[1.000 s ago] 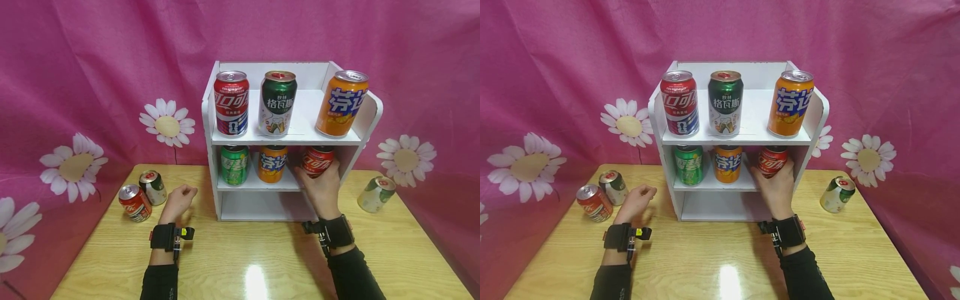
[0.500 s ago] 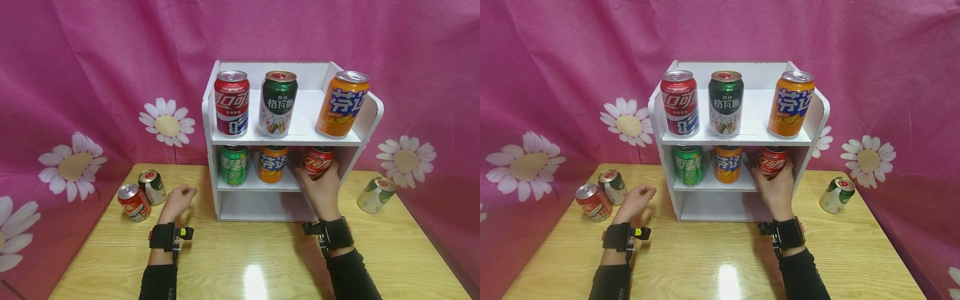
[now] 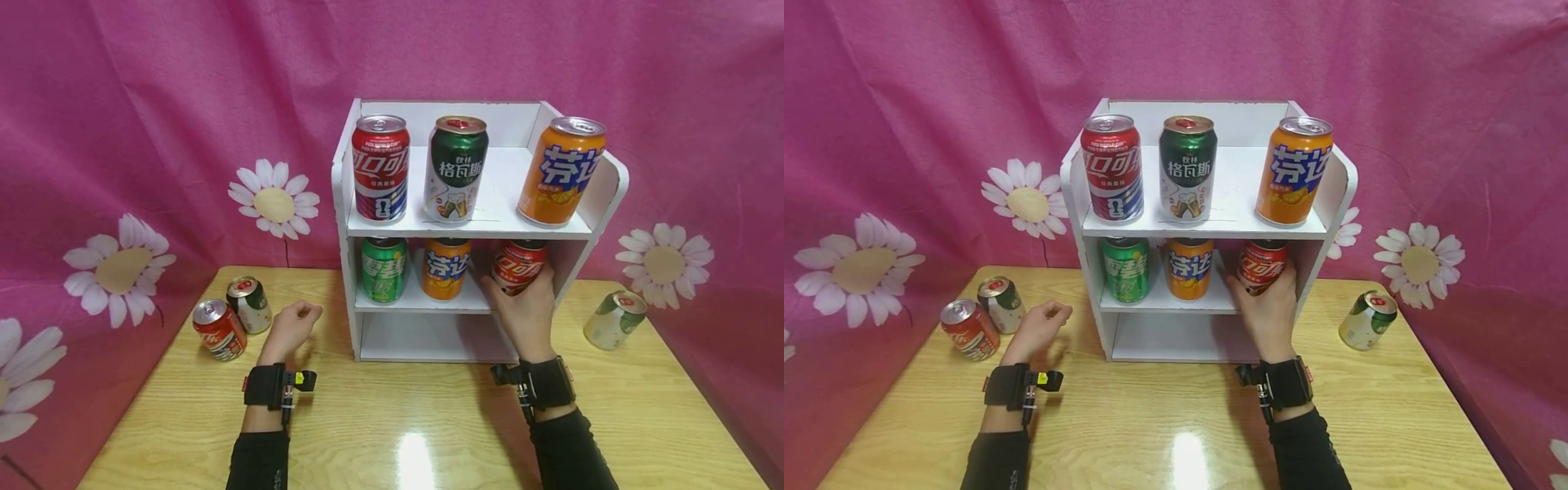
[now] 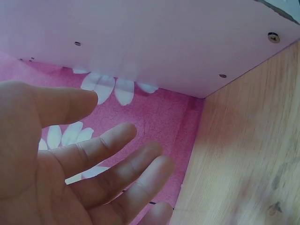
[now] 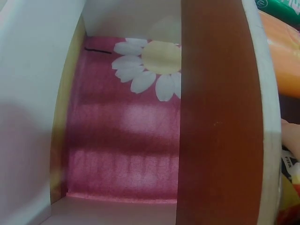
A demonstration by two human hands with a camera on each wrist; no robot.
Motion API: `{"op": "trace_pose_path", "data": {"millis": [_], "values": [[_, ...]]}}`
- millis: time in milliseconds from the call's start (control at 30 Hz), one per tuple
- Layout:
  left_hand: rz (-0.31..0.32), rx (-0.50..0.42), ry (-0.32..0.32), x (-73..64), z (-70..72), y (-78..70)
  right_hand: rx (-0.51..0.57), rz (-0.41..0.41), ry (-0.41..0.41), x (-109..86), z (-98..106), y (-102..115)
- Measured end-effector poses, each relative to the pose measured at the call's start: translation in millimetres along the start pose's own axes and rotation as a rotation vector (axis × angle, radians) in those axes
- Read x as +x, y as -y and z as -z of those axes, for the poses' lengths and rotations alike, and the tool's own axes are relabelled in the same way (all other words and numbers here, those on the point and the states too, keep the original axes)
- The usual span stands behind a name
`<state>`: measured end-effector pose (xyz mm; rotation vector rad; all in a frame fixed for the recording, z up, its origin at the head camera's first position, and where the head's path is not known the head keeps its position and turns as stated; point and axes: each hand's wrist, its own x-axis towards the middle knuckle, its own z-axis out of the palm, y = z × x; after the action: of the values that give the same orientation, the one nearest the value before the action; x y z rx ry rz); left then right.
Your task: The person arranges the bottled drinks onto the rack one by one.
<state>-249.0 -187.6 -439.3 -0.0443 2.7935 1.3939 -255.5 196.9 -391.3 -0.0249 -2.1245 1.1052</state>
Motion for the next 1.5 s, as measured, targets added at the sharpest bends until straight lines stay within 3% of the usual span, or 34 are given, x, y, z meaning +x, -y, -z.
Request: {"op": "trace_pose_path", "data": {"millis": [300,567,733,900,1200,1500], "values": [[0.002,0.000,0.000,0.3,-1.2,0.4,0.014,-0.041,0.090,1.7,7,-1],[0.015,0.006,0.001,2.0,-1.0,-0.2,0.004,-0.100,0.242,7.1,19,3],[0.017,0.002,0.008,1.5,-0.8,-0.8,-0.007,-0.122,0.297,8.6,23,6],[0.012,-0.004,0.010,1.1,-1.1,-1.2,0.006,-0.122,0.230,5.4,19,5],[-0.015,0.000,-0.006,-0.3,-1.8,-3.7,-0.002,-0.044,0.087,2.1,8,2],[-0.023,0.004,-0.012,-1.7,-1.4,-5.1,-0.030,-0.057,0.125,3.3,11,2]]}}
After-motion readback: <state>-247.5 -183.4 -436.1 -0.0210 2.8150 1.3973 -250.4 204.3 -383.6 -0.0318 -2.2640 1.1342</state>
